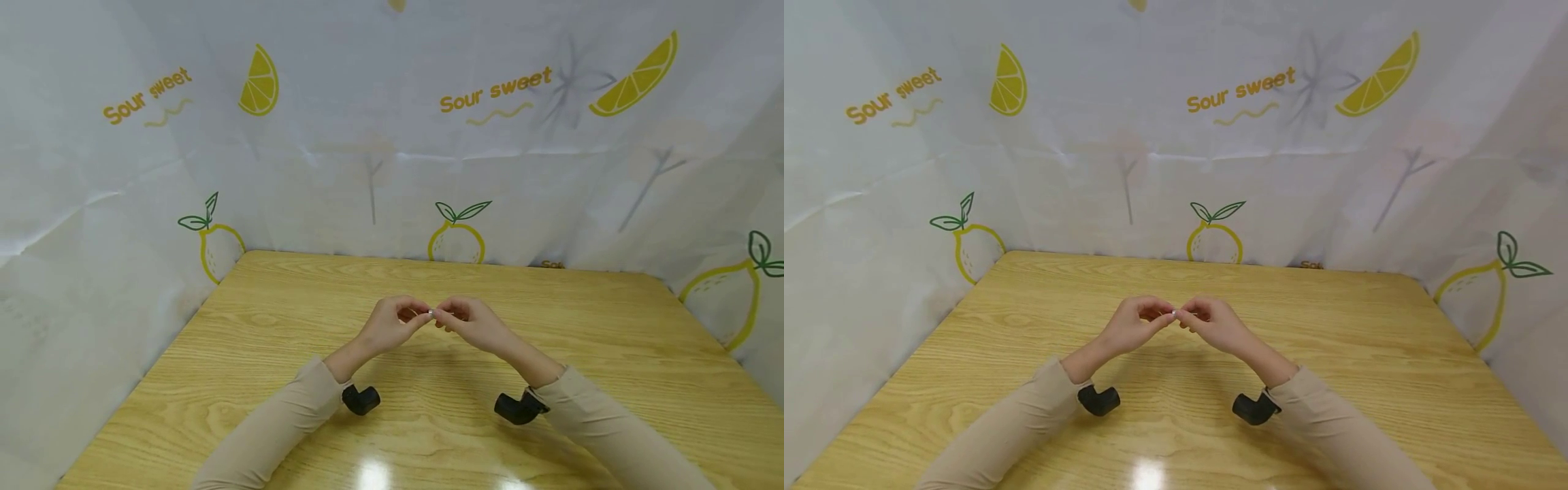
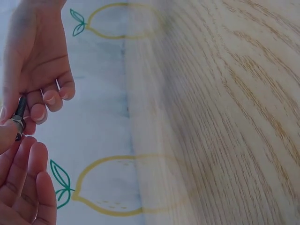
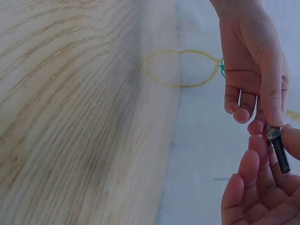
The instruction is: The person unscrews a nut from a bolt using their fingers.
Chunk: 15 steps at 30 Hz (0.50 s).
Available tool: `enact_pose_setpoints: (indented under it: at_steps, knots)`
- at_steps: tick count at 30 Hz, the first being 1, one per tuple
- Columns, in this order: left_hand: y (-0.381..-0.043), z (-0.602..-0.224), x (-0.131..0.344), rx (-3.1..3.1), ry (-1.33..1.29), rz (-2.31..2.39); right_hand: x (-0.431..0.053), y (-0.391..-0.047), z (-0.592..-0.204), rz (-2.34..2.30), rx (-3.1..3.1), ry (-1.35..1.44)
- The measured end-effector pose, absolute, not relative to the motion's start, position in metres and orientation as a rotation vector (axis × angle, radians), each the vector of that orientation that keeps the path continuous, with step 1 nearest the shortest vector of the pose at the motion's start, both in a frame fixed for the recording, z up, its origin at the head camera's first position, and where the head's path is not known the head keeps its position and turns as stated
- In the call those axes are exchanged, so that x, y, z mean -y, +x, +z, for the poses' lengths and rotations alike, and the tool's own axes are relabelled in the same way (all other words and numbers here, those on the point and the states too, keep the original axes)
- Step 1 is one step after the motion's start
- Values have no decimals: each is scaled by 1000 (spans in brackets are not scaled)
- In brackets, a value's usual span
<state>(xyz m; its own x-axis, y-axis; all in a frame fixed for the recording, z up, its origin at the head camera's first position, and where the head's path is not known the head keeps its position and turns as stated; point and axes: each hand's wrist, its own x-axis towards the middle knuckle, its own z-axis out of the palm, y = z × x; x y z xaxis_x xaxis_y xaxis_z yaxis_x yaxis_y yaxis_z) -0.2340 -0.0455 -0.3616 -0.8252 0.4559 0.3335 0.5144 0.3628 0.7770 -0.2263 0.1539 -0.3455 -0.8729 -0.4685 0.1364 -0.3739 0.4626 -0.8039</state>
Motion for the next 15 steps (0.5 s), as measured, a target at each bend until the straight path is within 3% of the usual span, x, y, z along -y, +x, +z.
enact_pose_setpoints:
  at_steps: [15]
  knots:
    - [-233,-363,45,2526,-891,-1492,-151,-225,-345,-1401,-2619,-756]
